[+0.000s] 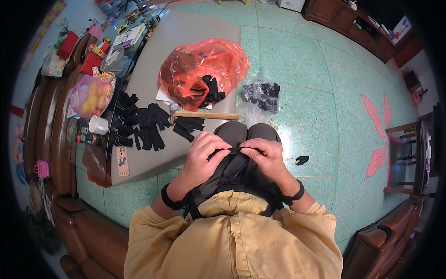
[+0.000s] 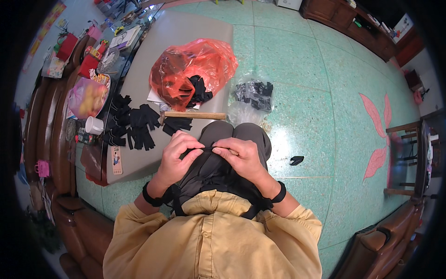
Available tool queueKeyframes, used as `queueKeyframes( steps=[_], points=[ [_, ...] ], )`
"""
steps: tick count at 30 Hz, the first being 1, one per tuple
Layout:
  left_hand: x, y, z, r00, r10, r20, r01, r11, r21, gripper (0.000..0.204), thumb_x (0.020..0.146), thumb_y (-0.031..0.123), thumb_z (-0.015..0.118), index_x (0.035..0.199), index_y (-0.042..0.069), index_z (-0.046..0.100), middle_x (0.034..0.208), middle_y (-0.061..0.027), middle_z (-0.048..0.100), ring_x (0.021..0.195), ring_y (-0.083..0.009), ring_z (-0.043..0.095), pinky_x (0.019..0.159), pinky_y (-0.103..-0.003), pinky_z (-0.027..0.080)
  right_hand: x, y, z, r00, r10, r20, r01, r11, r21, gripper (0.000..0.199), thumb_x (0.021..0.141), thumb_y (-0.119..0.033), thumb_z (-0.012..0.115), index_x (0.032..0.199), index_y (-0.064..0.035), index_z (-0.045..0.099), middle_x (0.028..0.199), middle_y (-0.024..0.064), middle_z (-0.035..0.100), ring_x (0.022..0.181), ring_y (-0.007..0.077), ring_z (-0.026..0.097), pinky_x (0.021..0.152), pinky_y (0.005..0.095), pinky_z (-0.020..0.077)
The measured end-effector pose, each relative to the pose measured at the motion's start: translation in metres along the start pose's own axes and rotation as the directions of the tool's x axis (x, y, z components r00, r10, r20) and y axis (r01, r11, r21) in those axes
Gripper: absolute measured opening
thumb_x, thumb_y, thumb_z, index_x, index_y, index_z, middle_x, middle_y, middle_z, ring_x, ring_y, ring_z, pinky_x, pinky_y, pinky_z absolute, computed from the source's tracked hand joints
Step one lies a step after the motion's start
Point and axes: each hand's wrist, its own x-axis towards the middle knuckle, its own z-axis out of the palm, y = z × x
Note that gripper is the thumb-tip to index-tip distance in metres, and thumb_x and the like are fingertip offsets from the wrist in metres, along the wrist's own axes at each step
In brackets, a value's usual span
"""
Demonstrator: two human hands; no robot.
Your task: The person assembles small black fabric strips using a thin wooden stick, inserting the stick into the fabric by hand and pulling it through.
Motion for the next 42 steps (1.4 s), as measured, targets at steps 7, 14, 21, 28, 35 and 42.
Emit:
queueKeyframes(
  steps=[7, 14, 21, 28, 35, 42],
  points=[
    [-0.001, -0.001, -0.003, 0.942, -0.110, 0.317, 0.116, 0.993, 0.002, 0.017, 0.075, -0.004, 0.064, 0.091, 0.000, 0.060, 0.085, -0.0081, 0.057, 0.082, -0.0192, 0.057, 0.068, -0.027, 0.045, 0.006, -0.019, -0.006, 0.932, -0.125, 0.341, 0.257, 0.890, -0.377, 0.008, 0.076, -0.008, 0.066, 0.079, -0.0026, 0.060, 0.067, 0.0128, 0.058, 0.058, 0.0306, 0.057, 0.049, 0.0312, 0.0450],
    [-0.012, -0.011, 0.008, 0.824, -0.480, 0.300, 0.522, 0.439, -0.731, 0.029, 0.082, -0.006, 0.057, 0.109, 0.000, 0.047, 0.099, -0.0077, 0.055, 0.082, -0.0126, 0.059, 0.074, -0.024, 0.049, 0.005, -0.011, -0.009, 0.974, -0.010, 0.228, 0.050, 0.984, -0.173, 0.012, 0.074, -0.006, 0.061, 0.084, -0.0009, 0.056, 0.067, 0.0141, 0.057, 0.054, 0.0282, 0.057, 0.048, 0.0336, 0.0440],
    [-0.005, 0.001, 0.008, 0.829, -0.479, 0.289, 0.505, 0.422, -0.753, 0.021, 0.081, -0.006, 0.059, 0.100, -0.001, 0.050, 0.094, -0.0064, 0.055, 0.085, -0.0082, 0.055, 0.075, -0.021, 0.045, 0.007, -0.011, 0.002, 0.975, -0.176, 0.135, 0.207, 0.941, -0.267, 0.012, 0.073, -0.003, 0.060, 0.084, -0.0017, 0.055, 0.065, 0.0122, 0.056, 0.049, 0.0274, 0.055, 0.044, 0.0334, 0.0416],
    [0.000, 0.002, -0.002, 0.910, -0.371, 0.185, 0.379, 0.565, -0.733, 0.013, 0.081, -0.007, 0.058, 0.091, -0.001, 0.053, 0.098, -0.0106, 0.057, 0.094, -0.0134, 0.054, 0.084, -0.027, 0.044, 0.006, -0.018, 0.013, 0.951, -0.302, 0.068, 0.309, 0.925, -0.222, 0.012, 0.078, -0.004, 0.061, 0.089, 0.0000, 0.057, 0.068, 0.0125, 0.059, 0.052, 0.0276, 0.057, 0.044, 0.0336, 0.0434],
    [0.005, 0.002, -0.002, 0.868, -0.422, 0.263, 0.483, 0.592, -0.645, 0.011, 0.083, -0.007, 0.055, 0.091, 0.001, 0.052, 0.094, -0.0102, 0.059, 0.085, -0.0113, 0.057, 0.075, -0.023, 0.046, -0.001, -0.018, 0.016, 0.952, -0.302, 0.054, 0.306, 0.915, -0.262, 0.012, 0.080, -0.005, 0.061, 0.091, 0.0011, 0.058, 0.067, 0.0123, 0.059, 0.051, 0.0271, 0.057, 0.044, 0.0339, 0.0433],
    [0.009, -0.008, 0.003, 0.756, -0.535, 0.377, 0.596, 0.323, -0.735, 0.013, 0.085, -0.001, 0.056, 0.098, 0.000, 0.056, 0.083, -0.0041, 0.061, 0.074, -0.0062, 0.056, 0.064, -0.019, 0.047, 0.002, -0.014, 0.013, 0.994, -0.027, 0.110, 0.052, 0.973, -0.226, 0.011, 0.080, -0.011, 0.063, 0.080, -0.0019, 0.058, 0.056, 0.0117, 0.051, 0.046, 0.0237, 0.053, 0.044, 0.0303, 0.0395]
  ],
)
